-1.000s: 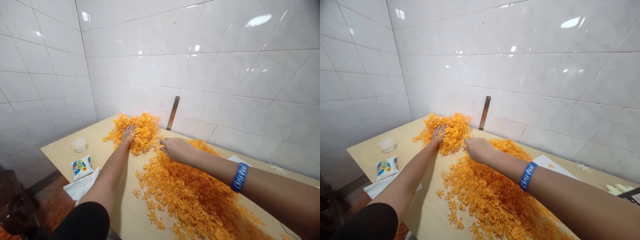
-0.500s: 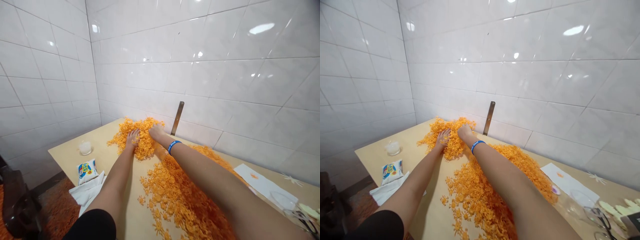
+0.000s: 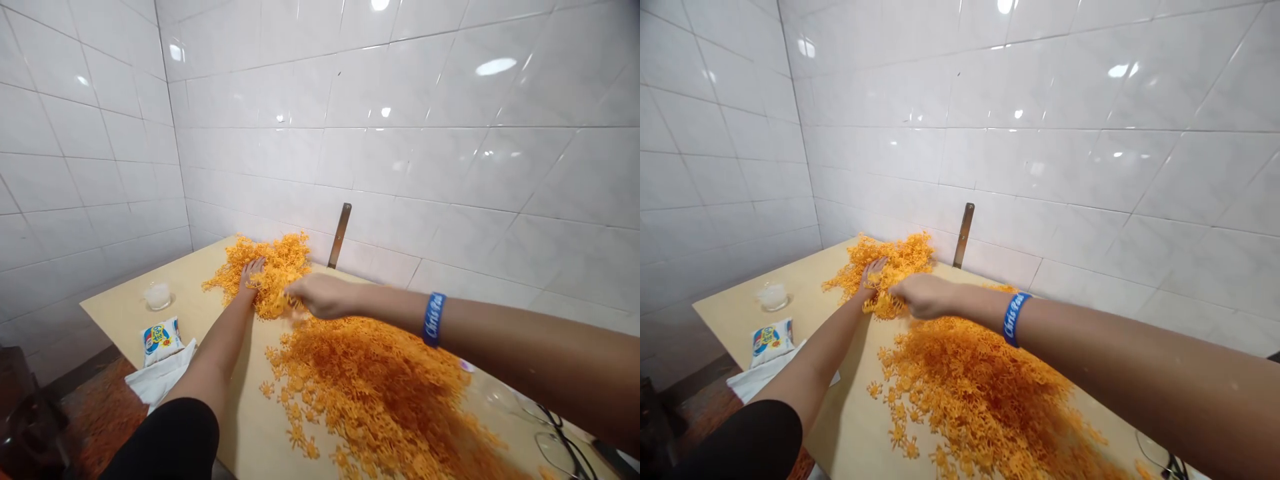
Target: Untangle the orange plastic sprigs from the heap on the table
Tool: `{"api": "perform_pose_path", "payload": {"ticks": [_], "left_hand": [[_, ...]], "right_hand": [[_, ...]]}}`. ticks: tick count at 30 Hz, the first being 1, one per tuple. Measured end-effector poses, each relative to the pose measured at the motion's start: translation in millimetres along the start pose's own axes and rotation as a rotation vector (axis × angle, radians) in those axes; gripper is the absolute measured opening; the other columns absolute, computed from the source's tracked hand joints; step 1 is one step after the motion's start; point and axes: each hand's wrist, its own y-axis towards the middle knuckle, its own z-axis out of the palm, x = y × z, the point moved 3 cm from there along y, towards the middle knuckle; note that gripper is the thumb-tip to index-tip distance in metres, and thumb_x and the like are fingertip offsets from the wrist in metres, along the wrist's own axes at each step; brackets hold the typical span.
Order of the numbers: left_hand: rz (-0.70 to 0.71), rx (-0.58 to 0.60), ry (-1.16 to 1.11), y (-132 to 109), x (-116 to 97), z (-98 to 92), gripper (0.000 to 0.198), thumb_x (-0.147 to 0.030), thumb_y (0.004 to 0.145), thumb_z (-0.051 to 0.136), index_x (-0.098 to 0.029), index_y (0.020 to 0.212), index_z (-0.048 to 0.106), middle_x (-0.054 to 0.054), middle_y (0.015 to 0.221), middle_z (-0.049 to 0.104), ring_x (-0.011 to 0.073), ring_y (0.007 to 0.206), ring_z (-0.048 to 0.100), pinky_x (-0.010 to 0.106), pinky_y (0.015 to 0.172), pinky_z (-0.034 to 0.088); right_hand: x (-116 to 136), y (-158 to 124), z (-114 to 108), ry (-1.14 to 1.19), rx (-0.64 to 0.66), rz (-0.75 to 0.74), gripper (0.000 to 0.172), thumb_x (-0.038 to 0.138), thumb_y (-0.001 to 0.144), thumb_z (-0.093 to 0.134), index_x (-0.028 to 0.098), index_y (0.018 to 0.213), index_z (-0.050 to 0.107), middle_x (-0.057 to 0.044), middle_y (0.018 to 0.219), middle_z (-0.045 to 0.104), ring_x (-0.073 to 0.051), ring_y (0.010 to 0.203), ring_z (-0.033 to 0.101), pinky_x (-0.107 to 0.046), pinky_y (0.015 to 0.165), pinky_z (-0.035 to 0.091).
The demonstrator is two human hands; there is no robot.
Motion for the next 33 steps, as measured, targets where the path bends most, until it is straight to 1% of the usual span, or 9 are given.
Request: {"api": "perform_pose_path", "payload": {"ticks": [7,12,14,17,20,23,26,29,33], "left_hand": [[-0.047,0.005,0.053,-1,-1,-3.3,0.034,-0.032,0.093,0.056,-0.021,0.125,0.056,0.011,0.136,0.051,0.0255,0.12,0.053,0.048,0.1,0.045],[-0.079,0.004,0.07,0,-2,0.0,0.033,-0.033,0.093,0.056,-0.022,0.125,0.056,0.01,0.137,0.05,0.0259,0.121,0.052,0.049,0.102,0.044],[-0.084,0.019,0.063,-1,-1,1.6,0.035,-0.032,0.093,0.056,-0.022,0.127,0.055,0.011,0.14,0.048,0.0268,0.124,0.049,0.051,0.105,0.041],[-0.09,0.049,0.048,-2,0,2.4,0.04,-0.033,0.093,0.056,-0.024,0.132,0.052,0.01,0.147,0.04,0.0288,0.134,0.039,0.054,0.111,0.031],[-0.096,0.081,0.04,-2,-2,-1.7,0.041,-0.034,0.094,0.055,-0.027,0.133,0.051,0.009,0.149,0.039,0.0283,0.136,0.037,0.053,0.112,0.03],[-0.087,0.106,0.039,1,-7,-14.0,0.04,-0.033,0.092,0.058,-0.021,0.13,0.053,0.011,0.141,0.047,0.0284,0.126,0.047,0.053,0.105,0.039],[-0.065,0.114,0.038,7,-15,-34.6,0.04,-0.032,0.091,0.06,-0.017,0.127,0.054,0.012,0.133,0.052,0.0273,0.118,0.054,0.051,0.098,0.046],[-0.049,0.101,0.022,10,-27,-57.7,0.038,-0.031,0.091,0.06,-0.016,0.126,0.055,0.011,0.131,0.054,0.0264,0.116,0.056,0.05,0.096,0.048],[-0.069,0.055,-0.029,4,-47,-81.0,0.037,-0.031,0.091,0.06,-0.016,0.124,0.056,0.011,0.132,0.054,0.0267,0.117,0.055,0.051,0.098,0.047]], "right_hand": [[45,-31,28,-0.029,-0.075,-0.167,0.024,-0.002,0.07,0.054,0.015,0.086,0.061,-0.007,0.086,0.067,-0.018,0.077,0.059,-0.027,0.061,0.041],[117,-60,34,0.002,-0.106,-0.622,0.013,0.015,0.088,0.053,0.023,0.089,0.063,-0.001,0.086,0.069,-0.016,0.076,0.057,-0.028,0.057,0.044],[132,-70,32,0.015,-0.11,-0.62,0.012,0.019,0.091,0.052,0.022,0.093,0.063,0.0,0.08,0.066,-0.016,0.07,0.055,-0.029,0.052,0.043],[120,-81,17,-0.122,-0.123,-0.471,0.013,0.016,0.092,0.052,0.017,0.088,0.064,-0.003,0.081,0.065,-0.018,0.069,0.055,-0.032,0.053,0.044],[80,-90,-16,-0.179,-0.219,-0.28,0.018,0.004,0.087,0.05,0.016,0.087,0.064,-0.004,0.084,0.066,-0.017,0.073,0.057,-0.029,0.06,0.046],[31,-100,-65,-0.146,-0.451,0.099,0.037,-0.011,0.081,0.039,0.013,0.092,0.064,-0.004,0.084,0.068,-0.013,0.075,0.061,-0.021,0.063,0.045],[-10,-115,-121,-0.173,-0.707,0.431,0.033,-0.005,0.086,0.034,0.003,0.099,0.063,-0.012,0.085,0.07,-0.018,0.075,0.064,-0.025,0.064,0.043],[-37,-133,-179,-0.188,-0.939,0.623,0.04,0.001,0.089,0.026,-0.001,0.102,0.064,-0.014,0.097,0.07,-0.018,0.092,0.065,-0.024,0.075,0.041],[-55,-150,-243,-0.23,-0.994,0.759,0.042,0.011,0.088,0.031,-0.009,0.099,0.066,-0.016,0.099,0.069,-0.024,0.104,0.061,-0.029,0.073,0.038]]}}
